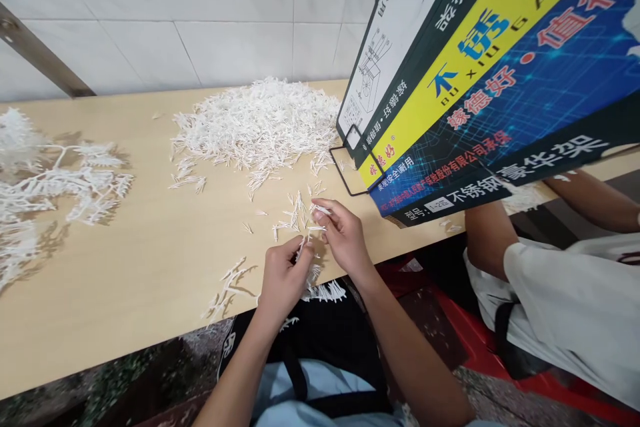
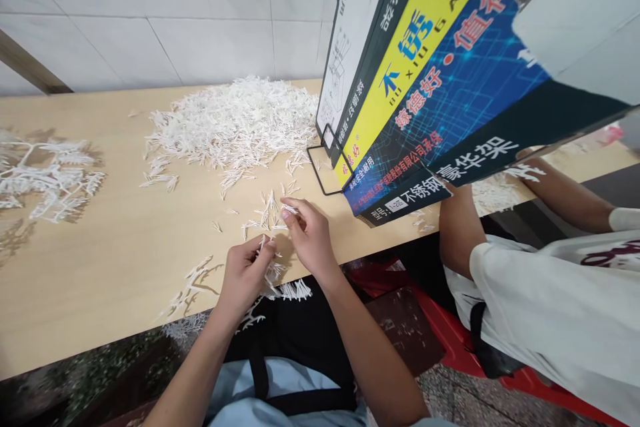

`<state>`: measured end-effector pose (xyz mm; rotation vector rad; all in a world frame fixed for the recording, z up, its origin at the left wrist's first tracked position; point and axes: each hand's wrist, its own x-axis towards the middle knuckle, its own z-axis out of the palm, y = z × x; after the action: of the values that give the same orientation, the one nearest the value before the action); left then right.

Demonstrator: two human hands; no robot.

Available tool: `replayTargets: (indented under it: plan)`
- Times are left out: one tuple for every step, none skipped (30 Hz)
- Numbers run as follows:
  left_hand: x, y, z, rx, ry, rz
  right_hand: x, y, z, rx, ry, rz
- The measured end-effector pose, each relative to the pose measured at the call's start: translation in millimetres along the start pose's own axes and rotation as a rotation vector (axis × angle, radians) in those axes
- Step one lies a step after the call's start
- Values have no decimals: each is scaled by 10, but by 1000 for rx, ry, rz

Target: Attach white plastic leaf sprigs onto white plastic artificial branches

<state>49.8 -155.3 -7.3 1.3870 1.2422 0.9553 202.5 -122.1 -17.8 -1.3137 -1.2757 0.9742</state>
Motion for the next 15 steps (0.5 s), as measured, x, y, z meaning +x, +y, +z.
replayTargets:
  plan:
    - [8,-4,9,1,1,-1,-12,-17,-12,19,-19,-28]
    - [14,-8,17,3,8,-3,-24,-38,-26,40,-54,-62]
    - [19,-11,23,3,21,-4,-37,-61,-38,54,-104,-98]
    - [22,-15,27,1,34,-5,-49,-84,-48,53,-157,-128]
    - [25,-17,30,-3,41,-1,-60,-104,-53,35,-197,-149]
    - [27,-17,30,-6,43,5,-69,-118,-54,2,-216,-160]
    - [29,-14,30,-4,39,12,-75,-125,-51,-37,-214,-160]
    - [31,-10,28,3,34,20,-78,-123,-48,-75,-195,-152]
    - [31,-4,25,15,27,25,-77,-114,-43,-104,-167,-137]
    - [30,3,22,29,20,27,-70,-97,-40,-116,-139,-116]
    - [26,8,20,42,16,29,-59,-76,-39,-101,-102,-85]
    - [18,11,18,53,9,35,-43,-53,-37,-58,-51,-41]
    - [9,11,16,59,2,44,-24,-30,-35,6,15,9]
    - [-1,8,15,62,-2,53,-4,-9,-31,77,83,57]
    - [-11,3,14,59,3,54,14,5,-24,137,135,92]
